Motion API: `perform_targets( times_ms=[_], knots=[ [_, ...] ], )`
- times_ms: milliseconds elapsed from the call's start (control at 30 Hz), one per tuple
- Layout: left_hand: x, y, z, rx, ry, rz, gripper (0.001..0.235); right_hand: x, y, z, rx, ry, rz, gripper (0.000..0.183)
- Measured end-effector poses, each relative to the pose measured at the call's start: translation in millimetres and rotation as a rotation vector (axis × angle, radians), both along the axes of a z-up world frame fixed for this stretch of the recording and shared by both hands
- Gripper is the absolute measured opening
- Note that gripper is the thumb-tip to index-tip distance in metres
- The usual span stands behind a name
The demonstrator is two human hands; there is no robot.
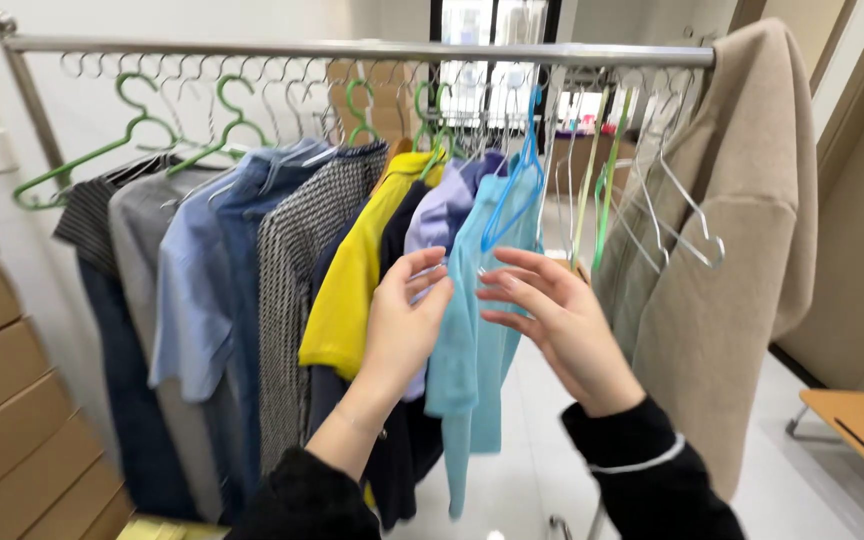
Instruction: The person takes a light blue polo shirt, a purple pair of shorts, and a black long-sleeved shirt from a clothing rack. They lay each item on a table, fold them neatly by hand, and place them into a stack.
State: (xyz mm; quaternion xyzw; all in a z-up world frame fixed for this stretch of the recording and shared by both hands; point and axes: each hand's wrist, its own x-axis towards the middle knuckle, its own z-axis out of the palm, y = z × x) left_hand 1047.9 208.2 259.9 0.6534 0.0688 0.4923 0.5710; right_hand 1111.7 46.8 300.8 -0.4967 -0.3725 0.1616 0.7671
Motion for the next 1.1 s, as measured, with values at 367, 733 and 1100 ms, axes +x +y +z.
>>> perform_targets(
  times_ms=[367,733,1100],
  knots=[
    [213.3,99.2,27.7,0.444,0.344,0.255,0.051,298.8,233.0,59.2,-0.105,0.035,-0.239,0.084],
    [210.0,93.7,73.6,0.135,0.421,-0.024,0.081,337.9,239.7,71.4,-0.231,-0.167,-0.457,0.065],
    [149.5,18.1,13.7,1.008,0.261,0.430,0.062,267.1,161.6,72.5,-0.491,-0.780,-0.637,0.017]
  ],
)
